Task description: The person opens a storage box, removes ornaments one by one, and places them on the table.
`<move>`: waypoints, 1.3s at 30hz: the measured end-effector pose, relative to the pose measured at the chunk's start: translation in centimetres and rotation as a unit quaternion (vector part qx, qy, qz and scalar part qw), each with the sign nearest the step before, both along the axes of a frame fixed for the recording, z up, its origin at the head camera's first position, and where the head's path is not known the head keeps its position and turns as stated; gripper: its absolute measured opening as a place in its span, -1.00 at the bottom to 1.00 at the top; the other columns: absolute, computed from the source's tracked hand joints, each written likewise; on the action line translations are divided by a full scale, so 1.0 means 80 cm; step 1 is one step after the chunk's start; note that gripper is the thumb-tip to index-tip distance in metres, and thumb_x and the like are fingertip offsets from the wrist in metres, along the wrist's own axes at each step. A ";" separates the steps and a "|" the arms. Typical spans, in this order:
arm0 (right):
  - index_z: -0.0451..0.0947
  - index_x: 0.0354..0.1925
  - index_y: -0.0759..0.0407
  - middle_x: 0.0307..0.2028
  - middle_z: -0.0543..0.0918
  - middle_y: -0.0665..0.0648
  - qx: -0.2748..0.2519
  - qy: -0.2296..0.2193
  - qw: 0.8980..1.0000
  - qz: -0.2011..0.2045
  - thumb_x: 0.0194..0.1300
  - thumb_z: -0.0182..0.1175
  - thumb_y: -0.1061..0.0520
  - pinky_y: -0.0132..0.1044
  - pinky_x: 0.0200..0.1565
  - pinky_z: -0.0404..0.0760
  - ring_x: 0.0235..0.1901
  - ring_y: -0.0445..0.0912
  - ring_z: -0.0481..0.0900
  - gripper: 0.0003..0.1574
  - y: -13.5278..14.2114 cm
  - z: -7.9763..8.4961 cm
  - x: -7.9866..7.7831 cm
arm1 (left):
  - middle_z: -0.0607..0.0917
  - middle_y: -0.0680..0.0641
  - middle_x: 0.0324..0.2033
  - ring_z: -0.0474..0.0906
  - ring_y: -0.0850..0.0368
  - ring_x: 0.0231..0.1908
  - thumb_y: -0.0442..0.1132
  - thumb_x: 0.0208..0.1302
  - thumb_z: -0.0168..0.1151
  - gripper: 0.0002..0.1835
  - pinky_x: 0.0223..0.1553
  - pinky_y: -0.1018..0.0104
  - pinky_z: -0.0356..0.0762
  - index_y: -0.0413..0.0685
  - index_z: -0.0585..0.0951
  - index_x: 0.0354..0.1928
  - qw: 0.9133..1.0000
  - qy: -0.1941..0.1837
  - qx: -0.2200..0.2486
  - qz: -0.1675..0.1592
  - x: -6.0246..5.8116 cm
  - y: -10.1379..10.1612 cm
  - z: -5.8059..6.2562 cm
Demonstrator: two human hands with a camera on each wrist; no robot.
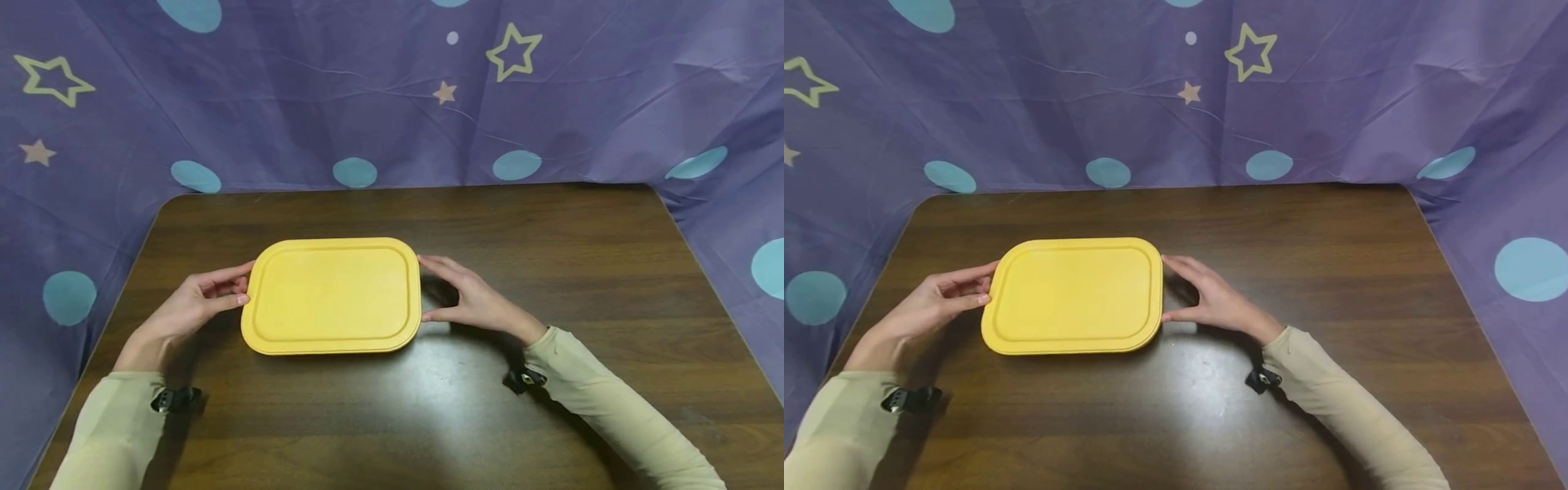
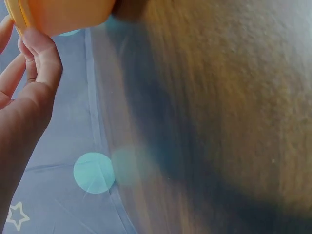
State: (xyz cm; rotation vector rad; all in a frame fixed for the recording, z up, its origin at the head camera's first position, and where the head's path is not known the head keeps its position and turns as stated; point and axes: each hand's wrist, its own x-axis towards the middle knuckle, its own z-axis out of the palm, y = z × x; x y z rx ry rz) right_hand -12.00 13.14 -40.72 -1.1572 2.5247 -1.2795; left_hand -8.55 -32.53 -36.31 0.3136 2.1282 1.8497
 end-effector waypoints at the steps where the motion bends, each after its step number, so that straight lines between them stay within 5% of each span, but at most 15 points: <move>1: 0.15 0.44 0.24 0.32 0.32 0.26 -0.006 -0.002 1.000 0.001 -0.03 0.55 0.03 0.00 0.24 0.28 0.28 0.08 0.29 0.19 0.000 0.001 -0.001 | 0.66 0.02 -0.14 0.58 0.25 -0.13 -0.62 0.23 0.15 -0.40 -0.13 0.43 0.54 -0.15 0.44 0.32 1.000 -0.006 0.021 -0.002 0.000 0.000 0.001; 5: 0.13 0.45 0.27 0.21 0.41 0.26 -0.041 -0.021 0.999 0.011 -0.04 0.55 0.13 -0.06 0.14 0.42 0.18 0.11 0.38 0.20 0.000 0.009 -0.003 | 0.63 -0.05 -0.11 0.59 0.20 -0.12 -0.67 0.25 0.08 -0.38 -0.12 0.38 0.55 -0.15 0.41 0.34 0.997 -0.020 0.081 -0.010 -0.002 0.002 0.003; 10: 0.07 0.46 0.30 0.02 0.47 0.25 -0.095 -0.069 0.993 0.030 -0.02 0.50 0.32 -0.10 -0.02 0.54 -0.02 0.14 0.48 0.19 0.000 0.023 -0.003 | 0.61 -0.07 -0.10 0.60 0.18 -0.12 -0.67 0.28 0.03 -0.35 -0.13 0.33 0.57 -0.15 0.33 0.39 0.996 -0.011 0.089 -0.014 -0.005 0.008 0.004; 14: -0.11 0.50 0.27 -0.12 0.60 0.25 -0.133 -0.181 0.974 0.042 0.09 0.34 0.46 -0.17 -0.11 0.59 -0.16 0.06 0.59 0.18 -0.002 0.032 -0.001 | 0.62 -0.06 -0.14 0.60 0.19 -0.16 -0.62 0.29 0.07 -0.31 -0.16 0.32 0.58 -0.09 0.27 0.44 0.998 0.006 0.059 0.009 -0.008 0.016 0.007; 19: -0.04 0.50 0.20 -0.24 0.67 0.29 -0.179 -0.270 0.946 -0.025 0.14 0.28 0.45 -0.24 -0.20 0.62 -0.27 -0.03 0.66 0.10 -0.009 0.037 0.000 | 0.62 -0.08 -0.20 0.60 0.18 -0.21 -0.61 0.28 0.10 -0.29 -0.18 0.32 0.59 -0.03 0.28 0.44 0.997 0.010 0.071 0.042 -0.015 0.028 0.012; 25: 0.14 0.44 0.19 -0.24 0.65 0.35 -0.234 -0.270 0.932 -0.058 0.13 0.24 0.50 -0.23 -0.22 0.62 -0.31 -0.04 0.66 -0.04 -0.014 0.034 -0.005 | 0.60 -0.11 -0.18 0.61 0.16 -0.23 -0.60 0.29 0.09 -0.37 -0.17 0.32 0.59 -0.08 0.35 0.39 0.995 0.025 0.083 0.049 -0.020 0.036 0.016; 39: 0.32 0.33 0.28 -0.04 0.58 0.40 -0.252 -0.260 0.927 -0.099 0.17 0.22 0.47 -0.28 -0.13 0.59 -0.18 -0.02 0.62 -0.25 -0.028 0.032 -0.028 | 0.50 -0.12 -0.01 0.50 0.13 -0.06 -0.66 0.28 0.02 -0.34 -0.09 0.41 0.52 -0.12 0.32 0.39 0.993 0.017 0.115 0.033 -0.044 0.040 0.018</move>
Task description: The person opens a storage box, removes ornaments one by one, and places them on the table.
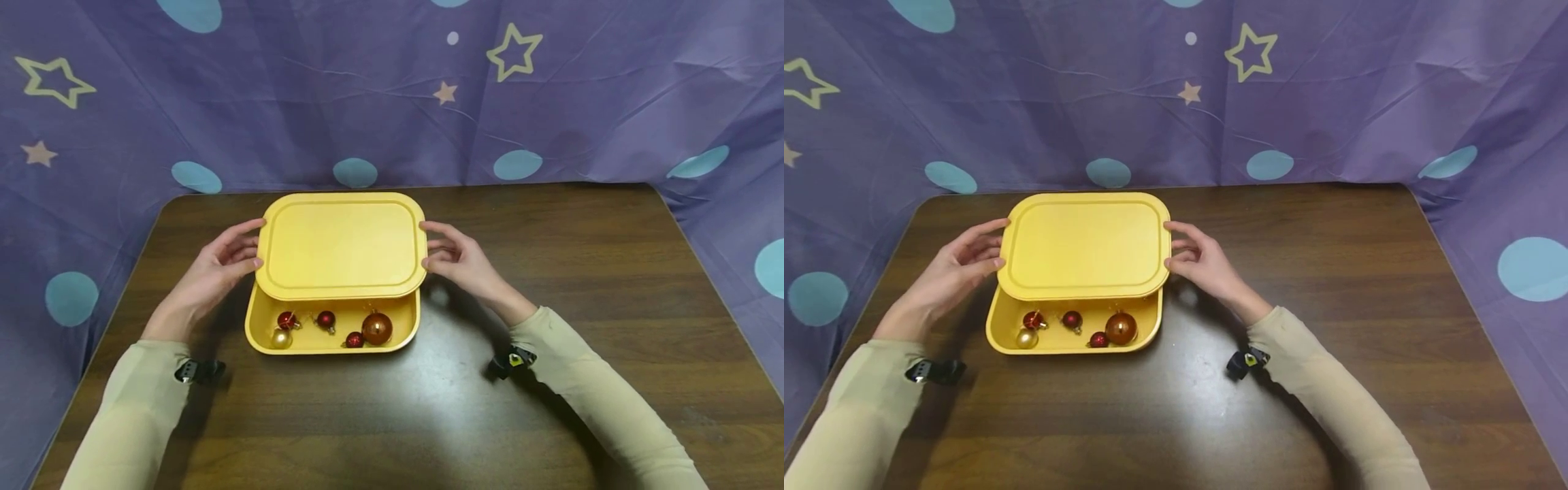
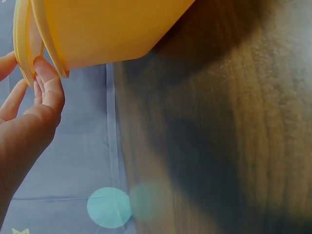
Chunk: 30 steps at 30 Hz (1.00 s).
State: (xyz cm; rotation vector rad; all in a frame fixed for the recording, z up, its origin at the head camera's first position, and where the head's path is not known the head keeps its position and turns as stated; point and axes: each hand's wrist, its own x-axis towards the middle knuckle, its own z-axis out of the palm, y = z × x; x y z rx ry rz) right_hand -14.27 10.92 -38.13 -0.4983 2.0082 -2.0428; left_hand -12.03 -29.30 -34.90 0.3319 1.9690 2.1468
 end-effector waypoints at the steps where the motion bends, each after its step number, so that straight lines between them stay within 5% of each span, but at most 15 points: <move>1: 0.32 0.33 0.27 -0.03 0.57 0.40 0.002 -0.001 1.000 -0.002 0.17 0.22 0.47 -0.28 -0.13 0.59 -0.18 -0.02 0.62 -0.25 -0.001 0.000 -0.001 | 0.49 -0.12 0.00 0.50 0.13 -0.05 -0.67 0.28 0.00 -0.35 -0.09 0.41 0.52 -0.13 0.31 0.39 1.000 0.000 0.006 -0.003 -0.002 0.000 -0.001; 21: 0.34 0.32 0.30 0.05 0.52 0.36 0.026 0.026 0.996 -0.075 0.13 0.22 0.49 -0.34 -0.20 0.57 -0.24 -0.02 0.58 -0.23 -0.019 0.013 -0.048 | 0.37 -0.18 0.10 0.57 0.10 -0.12 -0.70 0.30 -0.10 -0.36 -0.14 0.35 0.56 -0.23 0.22 0.41 0.996 -0.013 0.066 -0.055 -0.072 -0.005 0.000; 30: 0.34 0.34 0.24 0.08 0.52 0.29 0.050 0.022 0.994 -0.090 0.14 0.23 0.45 -0.35 -0.21 0.54 -0.27 -0.07 0.54 -0.22 -0.026 0.017 -0.068 | 0.37 -0.12 0.17 0.57 0.13 -0.11 -0.68 0.31 -0.09 -0.34 -0.14 0.36 0.55 -0.20 0.18 0.43 0.999 -0.025 0.033 -0.025 -0.096 -0.005 -0.003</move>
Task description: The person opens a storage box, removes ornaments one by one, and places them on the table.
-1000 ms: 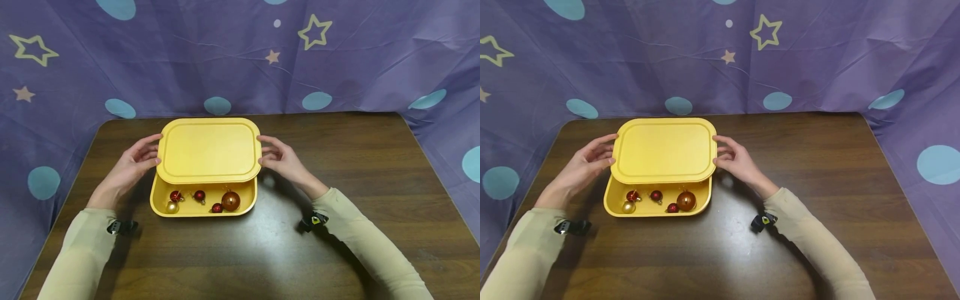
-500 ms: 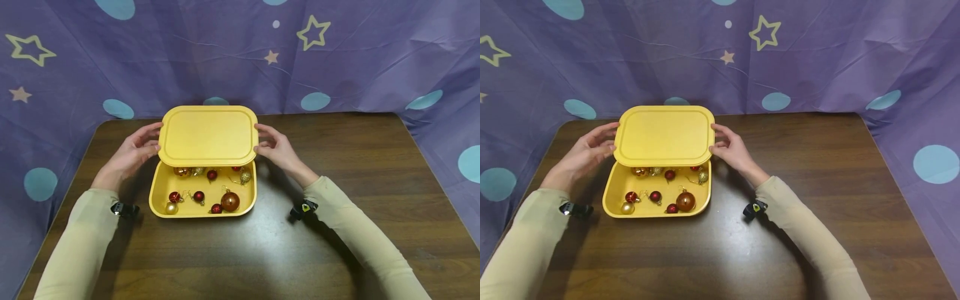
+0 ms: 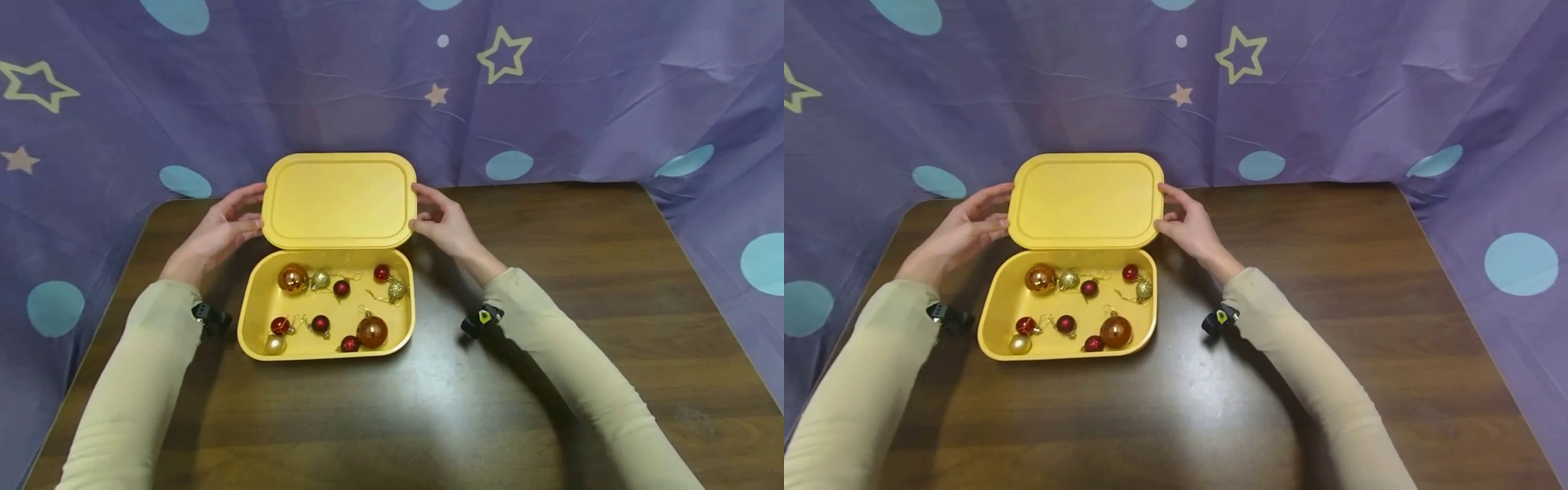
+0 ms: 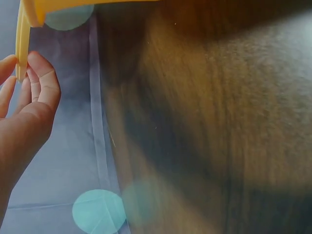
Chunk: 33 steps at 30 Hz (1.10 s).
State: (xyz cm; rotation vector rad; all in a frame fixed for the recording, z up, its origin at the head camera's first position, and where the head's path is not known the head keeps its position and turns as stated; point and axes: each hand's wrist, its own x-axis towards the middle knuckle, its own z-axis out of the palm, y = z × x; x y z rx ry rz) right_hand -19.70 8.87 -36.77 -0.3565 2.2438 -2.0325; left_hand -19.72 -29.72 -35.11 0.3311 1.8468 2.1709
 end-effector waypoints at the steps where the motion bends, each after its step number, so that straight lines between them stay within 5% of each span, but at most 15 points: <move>1: 0.34 0.34 0.24 0.09 0.51 0.29 -0.001 -0.004 1.000 -0.001 0.14 0.22 0.46 -0.35 -0.21 0.53 -0.27 -0.08 0.54 -0.22 0.000 -0.001 -0.001 | 0.37 -0.12 0.17 0.57 0.14 -0.10 -0.68 0.31 -0.08 -0.34 -0.14 0.36 0.55 -0.20 0.18 0.43 1.000 -0.001 -0.007 0.003 -0.002 0.000 0.000; 13: 0.34 0.33 0.29 0.11 0.50 0.33 -0.016 -0.043 0.999 -0.016 0.14 0.20 0.47 -0.35 -0.17 0.51 -0.24 -0.04 0.56 -0.24 0.001 -0.011 -0.014 | 0.37 -0.11 0.17 0.58 0.20 -0.14 -0.59 0.35 -0.01 -0.37 -0.16 0.39 0.55 -0.27 0.16 0.44 0.998 -0.026 -0.054 0.032 -0.015 0.009 -0.011; 20: 0.34 0.33 0.29 0.12 0.48 0.32 0.028 -0.052 0.998 -0.011 0.17 0.20 0.43 -0.36 -0.17 0.51 -0.17 0.03 0.54 -0.26 -0.002 -0.031 -0.015 | 0.33 -0.12 0.16 0.56 0.20 -0.15 -0.58 0.36 -0.01 -0.35 -0.17 0.39 0.55 -0.32 0.09 0.45 0.997 -0.041 -0.064 0.017 -0.012 0.005 -0.028; 28: 0.31 0.35 0.29 0.16 0.46 0.32 0.059 -0.082 0.995 -0.001 0.18 0.19 0.42 -0.40 -0.20 0.50 -0.12 0.07 0.54 -0.24 -0.007 -0.050 -0.011 | 0.31 -0.14 0.18 0.56 0.24 -0.18 -0.56 0.36 0.00 -0.35 -0.16 0.41 0.54 -0.35 0.06 0.44 0.990 -0.052 -0.132 0.002 -0.008 -0.001 -0.050; 33: 0.31 0.34 0.30 0.19 0.44 0.31 0.073 -0.095 0.993 0.003 0.19 0.21 0.41 -0.43 -0.24 0.48 -0.04 0.09 0.53 -0.26 -0.009 -0.054 -0.009 | 0.20 -0.33 0.29 0.54 0.29 -0.18 -0.54 0.37 0.00 -0.33 -0.15 0.43 0.52 -0.37 0.02 0.45 0.985 -0.070 -0.158 0.002 -0.005 -0.003 -0.055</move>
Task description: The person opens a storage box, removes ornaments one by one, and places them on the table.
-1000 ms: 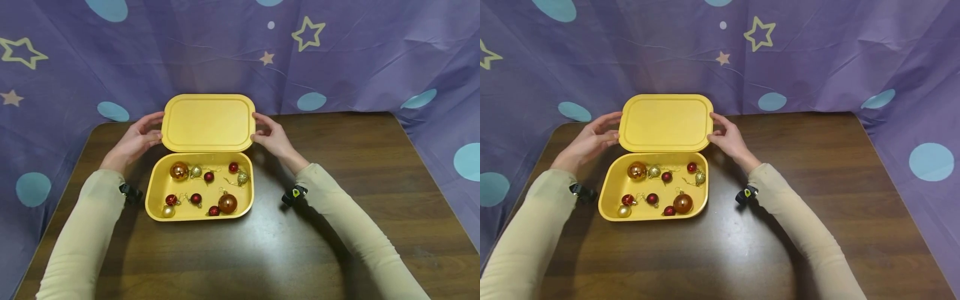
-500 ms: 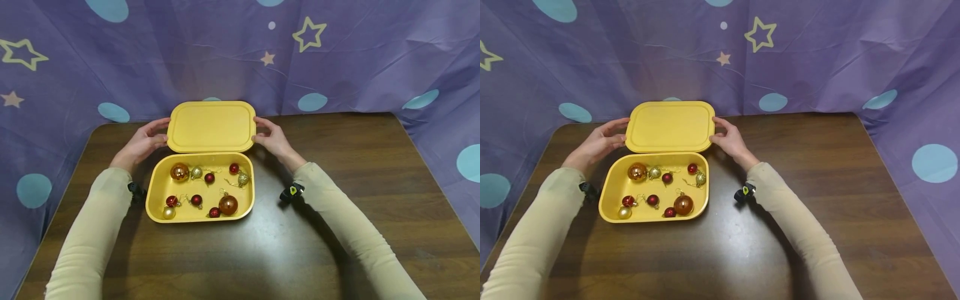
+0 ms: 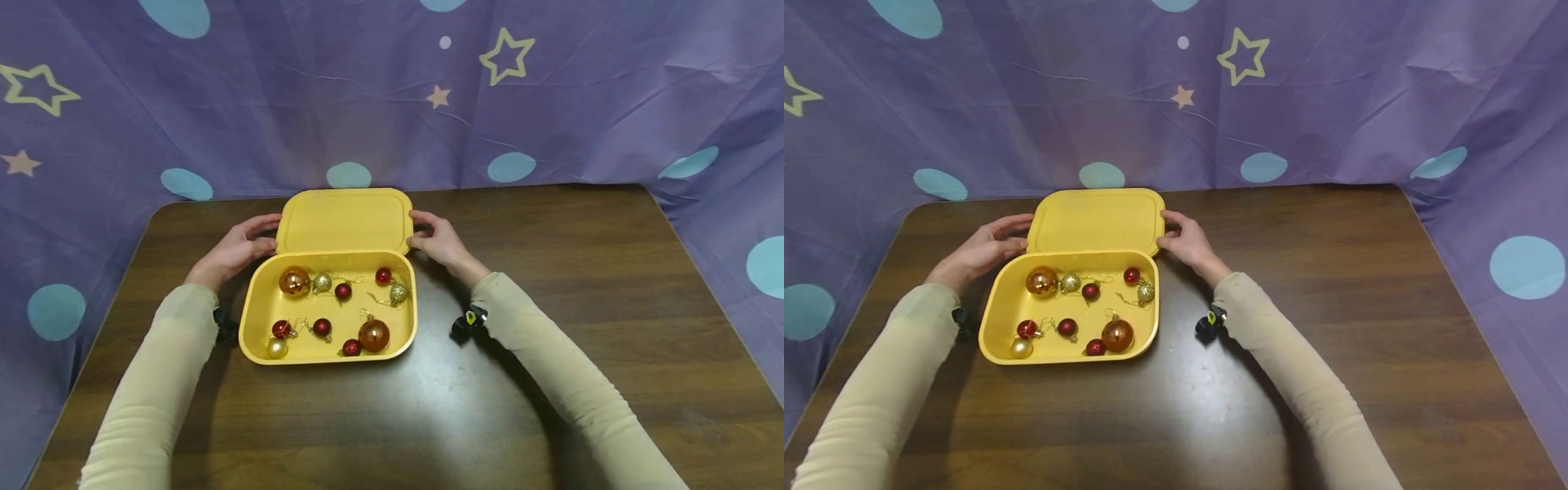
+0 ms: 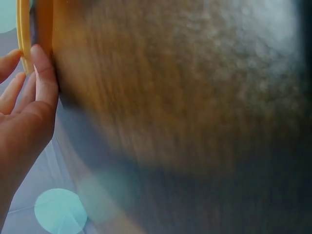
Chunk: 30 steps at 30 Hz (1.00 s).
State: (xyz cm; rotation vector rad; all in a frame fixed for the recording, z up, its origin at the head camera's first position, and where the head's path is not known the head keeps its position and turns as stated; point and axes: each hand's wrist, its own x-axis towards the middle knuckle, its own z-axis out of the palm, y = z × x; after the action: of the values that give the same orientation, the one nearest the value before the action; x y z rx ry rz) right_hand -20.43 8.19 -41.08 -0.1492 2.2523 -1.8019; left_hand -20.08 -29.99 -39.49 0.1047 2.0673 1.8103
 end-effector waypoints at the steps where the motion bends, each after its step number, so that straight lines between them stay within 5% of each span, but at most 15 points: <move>1: 0.32 0.34 0.30 0.20 0.44 0.30 0.000 -0.002 1.000 0.000 0.20 0.21 0.41 -0.42 -0.23 0.48 -0.03 0.10 0.52 -0.27 0.000 -0.001 0.000 | 0.16 -0.36 0.33 0.54 0.30 -0.18 -0.52 0.38 0.00 -0.33 -0.13 0.43 0.52 -0.37 0.01 0.46 1.000 -0.001 -0.010 0.000 0.001 -0.001 0.001; 5: 0.33 0.32 0.35 0.21 0.45 0.30 -0.011 -0.006 1.000 0.001 0.19 0.20 0.43 -0.39 -0.15 0.52 0.01 0.11 0.51 -0.29 0.001 -0.003 0.002 | 0.05 -0.41 0.40 0.50 0.27 -0.04 -0.42 0.43 0.00 -0.33 0.00 0.37 0.48 -0.35 -0.03 0.47 0.999 -0.009 -0.048 -0.005 0.007 -0.002 0.009; 9: 0.35 0.29 0.40 0.17 0.48 0.34 -0.026 0.003 1.000 0.015 0.19 0.19 0.43 -0.30 -0.08 0.55 -0.01 0.15 0.54 -0.33 0.004 -0.005 0.008 | 0.05 -0.39 0.41 0.32 -0.06 0.24 -0.32 0.48 -0.01 -0.34 0.11 0.32 0.41 -0.33 -0.03 0.48 0.995 -0.004 -0.096 -0.023 0.020 -0.006 0.020; 13: 0.39 0.25 0.43 0.13 0.52 0.36 -0.017 0.010 0.999 0.049 0.21 0.17 0.41 -0.26 -0.09 0.56 -0.03 0.14 0.56 -0.39 0.010 -0.002 0.019 | 0.14 -0.42 0.38 0.17 -0.26 0.30 -0.27 0.48 0.00 -0.36 0.03 0.44 0.44 -0.37 0.04 0.45 0.991 0.036 -0.128 -0.036 0.042 -0.011 0.030; 20: 0.42 0.22 0.42 0.10 0.54 0.37 -0.015 0.014 0.995 0.095 0.25 0.14 0.37 -0.14 -0.11 0.59 -0.05 0.11 0.58 -0.45 0.021 0.004 0.040 | 0.23 -0.45 0.32 0.39 0.25 0.13 -0.24 0.49 -0.01 -0.41 -0.04 0.53 0.44 -0.35 0.12 0.43 0.981 0.115 -0.148 -0.055 0.091 -0.015 0.042; 26: 0.42 0.20 0.46 0.12 0.52 0.38 -0.022 0.030 0.992 0.123 0.26 0.15 0.35 -0.11 -0.11 0.60 -0.04 0.15 0.58 -0.48 0.031 0.009 0.060 | 0.08 -0.36 0.41 0.15 -0.35 0.29 -0.32 0.42 0.10 -0.23 0.07 0.54 0.31 -0.07 -0.05 0.53 0.971 0.144 -0.174 -0.084 0.126 -0.011 0.047; 30: 0.45 0.17 0.44 0.13 0.53 0.36 -0.009 0.037 0.990 0.137 0.28 0.16 0.36 -0.07 -0.12 0.60 -0.05 0.15 0.59 -0.52 0.037 0.010 0.071 | -0.08 -0.32 0.46 0.04 -0.41 0.31 -0.37 0.33 0.20 -0.02 0.08 0.56 0.26 0.17 -0.22 0.54 0.969 0.141 -0.175 -0.106 0.145 -0.007 0.042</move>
State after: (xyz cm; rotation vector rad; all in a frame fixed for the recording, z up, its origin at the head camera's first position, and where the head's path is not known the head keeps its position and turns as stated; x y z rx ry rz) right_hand -14.71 11.12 -40.25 -0.5116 2.1391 -1.6961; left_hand -8.45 -30.58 -36.10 0.4884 2.4311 1.3454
